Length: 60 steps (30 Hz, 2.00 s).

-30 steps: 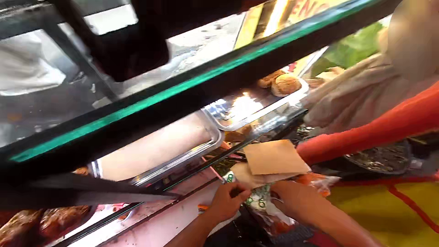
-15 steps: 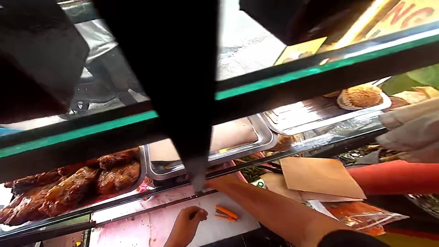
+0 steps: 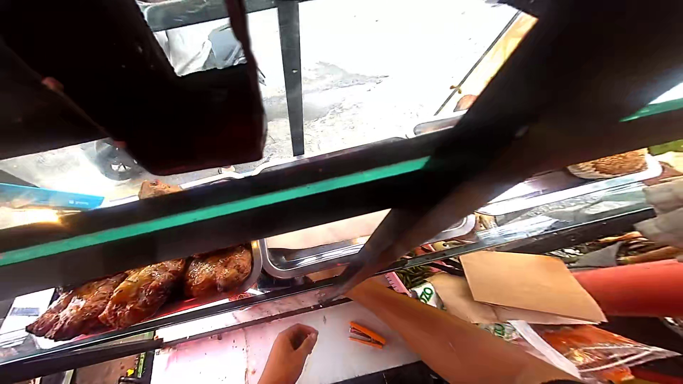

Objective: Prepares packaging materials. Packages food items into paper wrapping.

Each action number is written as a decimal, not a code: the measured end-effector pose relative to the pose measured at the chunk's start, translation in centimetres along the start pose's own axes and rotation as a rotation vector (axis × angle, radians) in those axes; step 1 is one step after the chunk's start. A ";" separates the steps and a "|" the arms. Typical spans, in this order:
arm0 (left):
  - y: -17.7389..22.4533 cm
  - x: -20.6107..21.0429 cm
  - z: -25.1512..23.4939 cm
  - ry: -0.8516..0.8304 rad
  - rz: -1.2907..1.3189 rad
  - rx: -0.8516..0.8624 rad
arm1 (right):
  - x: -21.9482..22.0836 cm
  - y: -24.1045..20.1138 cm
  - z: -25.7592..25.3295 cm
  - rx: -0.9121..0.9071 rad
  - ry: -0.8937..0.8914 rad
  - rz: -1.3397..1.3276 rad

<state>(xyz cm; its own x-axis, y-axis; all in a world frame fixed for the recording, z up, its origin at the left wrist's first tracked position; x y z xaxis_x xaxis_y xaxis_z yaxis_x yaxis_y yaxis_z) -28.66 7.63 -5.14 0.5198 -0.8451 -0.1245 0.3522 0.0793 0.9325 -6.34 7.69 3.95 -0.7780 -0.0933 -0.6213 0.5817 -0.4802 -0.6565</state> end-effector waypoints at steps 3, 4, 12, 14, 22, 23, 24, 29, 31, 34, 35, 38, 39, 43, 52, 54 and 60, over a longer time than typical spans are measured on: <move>2.0 -0.5 -2.4 0.040 -0.080 0.087 | 0.3 0.9 -0.8 0.082 -0.116 -0.177; 2.5 -0.7 -3.0 0.102 -0.096 0.129 | 0.1 0.7 -0.4 0.099 -0.100 -0.292; 2.9 -2.0 -6.9 0.442 -0.468 0.383 | 1.1 2.1 0.5 0.222 0.040 -0.617; 3.0 -2.1 -7.9 0.379 -0.599 0.261 | 0.9 2.3 0.6 0.226 0.028 -0.654; 2.9 -1.6 -9.8 0.242 -0.678 0.017 | 1.2 7.0 2.3 0.206 -0.034 -1.325; 2.9 -1.6 -9.7 0.258 -0.638 0.024 | 0.8 7.5 3.0 0.199 -0.011 -1.336; 3.0 -1.6 -9.5 0.277 -0.579 0.046 | 0.2 8.0 3.8 0.205 0.030 -1.328; 5.1 -0.5 -5.2 0.377 -0.254 0.458 | -3.1 10.5 8.3 0.247 0.425 -1.069; 6.8 1.7 -2.5 0.284 -0.163 0.621 | -3.9 11.2 10.2 0.229 0.498 -0.921; 8.9 6.6 -0.6 0.191 -0.043 0.633 | -4.0 10.8 12.9 0.172 0.403 -0.804; 9.5 8.1 -0.8 0.154 -0.015 0.582 | -3.8 10.5 13.6 0.154 0.360 -0.807; 9.6 12.1 -3.3 -0.033 0.082 0.432 | -3.1 10.6 15.0 0.125 0.328 -0.837; 9.3 13.1 -4.3 -0.110 0.121 0.403 | -2.9 10.9 15.3 0.122 0.333 -0.841; 7.4 15.2 -5.4 -0.293 0.259 0.261 | -2.9 13.4 17.0 0.117 0.406 -0.859; 4.0 10.3 -1.9 0.072 0.358 0.037 | -5.0 15.6 20.3 0.141 0.657 -0.771; 2.2 9.0 -0.4 0.175 0.201 -0.016 | -5.3 14.0 17.8 0.085 0.633 -0.650; 0.7 7.7 5.7 0.373 0.249 -0.068 | -3.2 5.5 6.0 -0.102 0.441 -0.094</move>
<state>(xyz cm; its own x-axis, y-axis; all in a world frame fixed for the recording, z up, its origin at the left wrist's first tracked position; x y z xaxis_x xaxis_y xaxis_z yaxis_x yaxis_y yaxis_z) -28.85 -1.80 -3.47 0.8355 -0.5489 -0.0245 0.2247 0.3007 0.9268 -2.09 0.09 4.88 -0.6664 0.3368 -0.6652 0.5512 -0.3783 -0.7437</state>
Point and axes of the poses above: each hand's wrist, its own z-axis away from the middle knuckle, its own x-axis out of the palm, y = z × x, the point moved 4 cm from there along -z, towards the middle knuckle, and after that the axes turned 8 degrees about x, right-handed, at the moved point
